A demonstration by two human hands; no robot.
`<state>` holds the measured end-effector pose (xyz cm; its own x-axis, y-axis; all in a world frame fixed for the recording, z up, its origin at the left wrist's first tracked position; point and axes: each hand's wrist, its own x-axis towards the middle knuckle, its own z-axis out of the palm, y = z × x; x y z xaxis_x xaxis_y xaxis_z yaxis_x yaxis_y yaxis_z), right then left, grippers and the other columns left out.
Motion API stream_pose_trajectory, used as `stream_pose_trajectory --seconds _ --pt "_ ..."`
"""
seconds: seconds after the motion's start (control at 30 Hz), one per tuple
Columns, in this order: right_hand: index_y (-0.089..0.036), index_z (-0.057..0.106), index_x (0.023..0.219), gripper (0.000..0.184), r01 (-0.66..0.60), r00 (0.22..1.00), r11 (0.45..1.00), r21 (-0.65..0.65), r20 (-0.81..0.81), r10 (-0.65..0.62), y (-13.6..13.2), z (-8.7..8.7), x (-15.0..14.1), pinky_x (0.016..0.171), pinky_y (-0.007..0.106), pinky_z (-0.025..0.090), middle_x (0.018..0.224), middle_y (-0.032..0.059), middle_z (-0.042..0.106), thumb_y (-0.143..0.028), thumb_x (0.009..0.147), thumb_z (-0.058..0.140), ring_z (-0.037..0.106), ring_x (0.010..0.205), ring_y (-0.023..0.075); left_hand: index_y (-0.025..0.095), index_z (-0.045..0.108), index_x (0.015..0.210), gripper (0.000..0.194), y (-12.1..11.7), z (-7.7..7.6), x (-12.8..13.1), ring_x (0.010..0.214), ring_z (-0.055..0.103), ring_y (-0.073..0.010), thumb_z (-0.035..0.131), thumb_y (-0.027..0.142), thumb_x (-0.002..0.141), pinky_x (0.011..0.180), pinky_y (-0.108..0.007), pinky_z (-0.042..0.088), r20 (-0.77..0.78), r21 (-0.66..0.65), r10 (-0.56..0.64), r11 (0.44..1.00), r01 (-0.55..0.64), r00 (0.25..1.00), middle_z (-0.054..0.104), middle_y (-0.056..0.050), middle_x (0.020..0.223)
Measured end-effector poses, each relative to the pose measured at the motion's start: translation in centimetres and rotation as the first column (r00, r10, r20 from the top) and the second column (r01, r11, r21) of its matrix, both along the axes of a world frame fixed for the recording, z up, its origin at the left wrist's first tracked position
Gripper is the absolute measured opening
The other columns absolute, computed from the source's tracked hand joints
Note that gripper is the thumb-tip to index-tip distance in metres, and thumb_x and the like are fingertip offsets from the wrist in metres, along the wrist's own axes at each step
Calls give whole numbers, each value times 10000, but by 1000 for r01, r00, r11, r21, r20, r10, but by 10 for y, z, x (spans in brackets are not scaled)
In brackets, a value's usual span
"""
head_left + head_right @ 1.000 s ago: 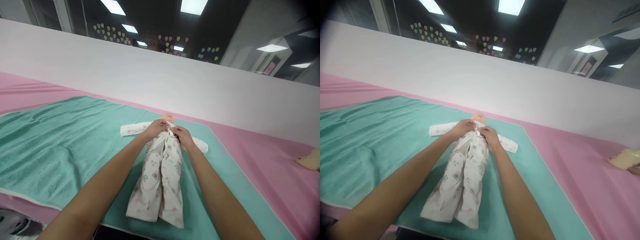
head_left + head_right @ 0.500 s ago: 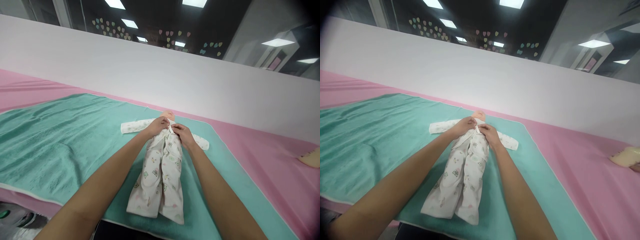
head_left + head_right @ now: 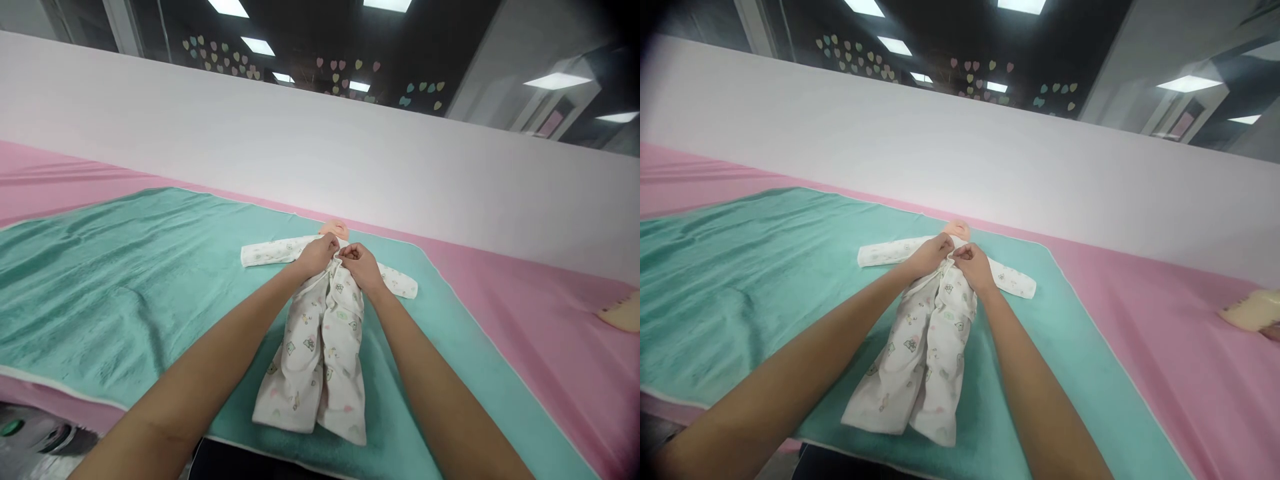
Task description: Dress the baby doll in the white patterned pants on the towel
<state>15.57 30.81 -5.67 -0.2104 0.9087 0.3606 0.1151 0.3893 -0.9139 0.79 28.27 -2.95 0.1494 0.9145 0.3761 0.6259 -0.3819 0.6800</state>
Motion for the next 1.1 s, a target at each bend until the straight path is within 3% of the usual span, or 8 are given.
stream_pose_trajectory --seconds 0.2,0.47,0.7,1.1 --pt "-203 533 769 133 99 983 988 117 145 -115 -4 1 -3 519 226 319 589 -60 437 -253 650 568 394 535 98 198 491 901 229 -8 6 3 760 554 -169 459 416 838 643 -244 397 -19 -56 31 998 -32 999 613 -21 807" --pt "-208 506 834 242 32 995 998 48 96 -37 1 -1 -2 504 221 319 617 -61 459 -226 610 596 390 522 92 200 496 900 152 -12 8 0 654 503 -136 484 268 765 561 -236 353 27 -49 15 999 -13 1000 551 12 731" --pt "-207 524 876 265 -30 996 999 40 81 26 1 -2 4 531 221 338 660 -55 483 -258 634 618 407 542 87 197 516 879 191 -12 7 -2 686 509 -136 542 230 692 577 -241 366 22 -21 7 1000 -6 1000 572 5 809" --pt "-224 534 886 325 -7 996 999 -39 86 11 3 -4 9 504 223 333 605 -61 474 -375 638 680 441 529 100 164 621 865 215 -13 10 7 797 573 -154 534 158 668 699 -249 427 43 -8 144 990 -144 989 650 -26 864"
